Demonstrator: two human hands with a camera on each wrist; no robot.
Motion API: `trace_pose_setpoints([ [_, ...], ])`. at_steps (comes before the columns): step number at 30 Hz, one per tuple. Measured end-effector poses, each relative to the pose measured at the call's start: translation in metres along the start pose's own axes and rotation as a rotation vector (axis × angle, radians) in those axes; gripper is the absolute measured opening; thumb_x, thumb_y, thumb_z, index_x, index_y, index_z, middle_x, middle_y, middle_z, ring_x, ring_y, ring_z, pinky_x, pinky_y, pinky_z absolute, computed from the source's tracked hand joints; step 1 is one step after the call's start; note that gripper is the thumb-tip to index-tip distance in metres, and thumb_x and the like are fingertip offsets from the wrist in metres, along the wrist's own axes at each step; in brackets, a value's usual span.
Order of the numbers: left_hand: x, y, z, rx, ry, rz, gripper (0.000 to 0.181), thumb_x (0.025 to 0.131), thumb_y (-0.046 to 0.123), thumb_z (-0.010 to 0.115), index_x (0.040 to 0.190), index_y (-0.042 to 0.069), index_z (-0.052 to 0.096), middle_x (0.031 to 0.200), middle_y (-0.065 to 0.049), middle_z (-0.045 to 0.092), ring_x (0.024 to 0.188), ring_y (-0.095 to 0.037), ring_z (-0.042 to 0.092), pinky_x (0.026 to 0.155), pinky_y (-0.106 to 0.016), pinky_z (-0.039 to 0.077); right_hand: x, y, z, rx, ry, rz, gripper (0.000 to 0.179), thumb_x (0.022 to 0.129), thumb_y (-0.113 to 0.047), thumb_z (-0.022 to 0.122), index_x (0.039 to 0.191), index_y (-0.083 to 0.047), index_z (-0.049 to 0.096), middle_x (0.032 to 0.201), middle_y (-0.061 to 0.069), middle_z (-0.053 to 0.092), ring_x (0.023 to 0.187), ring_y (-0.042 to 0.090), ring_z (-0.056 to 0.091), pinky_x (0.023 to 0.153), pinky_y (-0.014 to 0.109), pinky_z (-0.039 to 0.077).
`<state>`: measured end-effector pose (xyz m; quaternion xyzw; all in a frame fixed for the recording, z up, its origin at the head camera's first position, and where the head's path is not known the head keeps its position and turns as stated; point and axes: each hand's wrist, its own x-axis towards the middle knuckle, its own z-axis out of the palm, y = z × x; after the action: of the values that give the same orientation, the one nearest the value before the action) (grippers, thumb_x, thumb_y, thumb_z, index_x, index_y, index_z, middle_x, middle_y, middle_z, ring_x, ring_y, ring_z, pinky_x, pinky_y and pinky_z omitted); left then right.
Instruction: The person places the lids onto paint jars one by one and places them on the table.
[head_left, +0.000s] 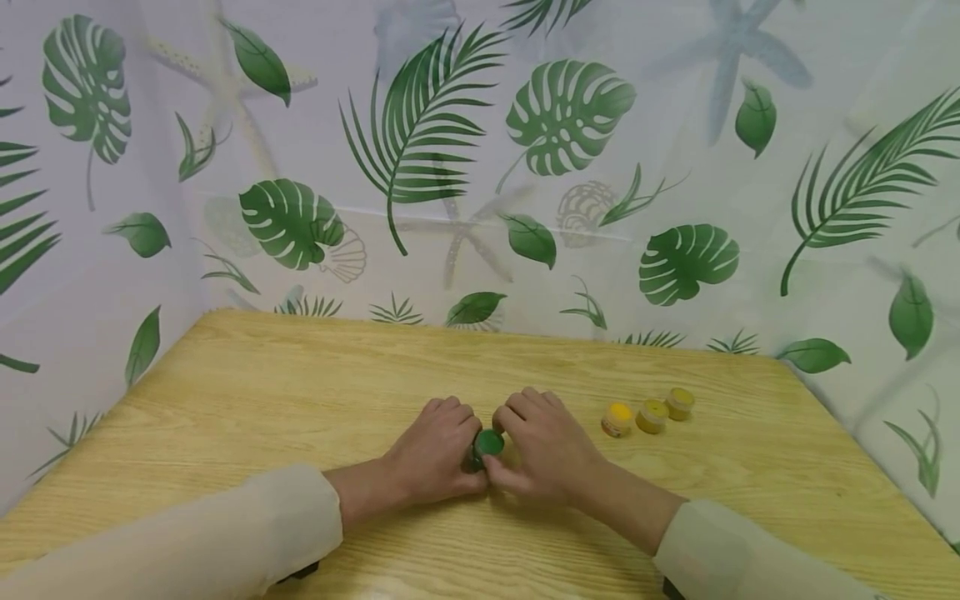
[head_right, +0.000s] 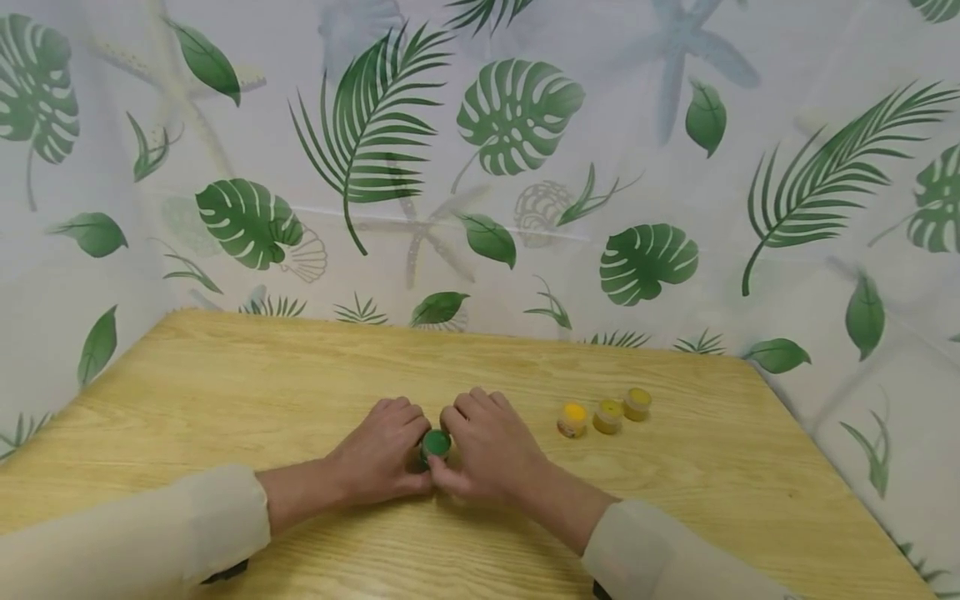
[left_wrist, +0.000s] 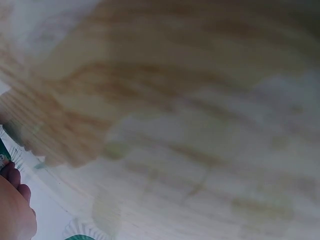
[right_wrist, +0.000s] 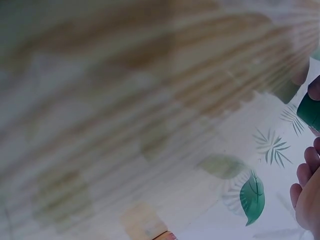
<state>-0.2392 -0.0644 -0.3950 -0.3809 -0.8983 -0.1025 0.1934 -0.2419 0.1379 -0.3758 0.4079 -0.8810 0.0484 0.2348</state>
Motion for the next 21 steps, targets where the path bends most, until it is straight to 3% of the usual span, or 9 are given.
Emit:
trace_pose_setpoints([
  [21,0.0005,-0.0007,-0.0014,0.029,0.042,0.025,0.036,0.077,0.048,0.077,0.082,0.016,0.062,0.079,0.007,0.056,0.077,-0.012,0.044,0.077,-0.029,0.039,-0.0007,0.0007,0.0027,-0.012,0.022,-0.031,0.031,0.081,-0.047,0.068,0.084,-0.017,0.060,0.084,-0.005,0.057,0.077,0.014,0.047,0.069,0.029,0.037],
])
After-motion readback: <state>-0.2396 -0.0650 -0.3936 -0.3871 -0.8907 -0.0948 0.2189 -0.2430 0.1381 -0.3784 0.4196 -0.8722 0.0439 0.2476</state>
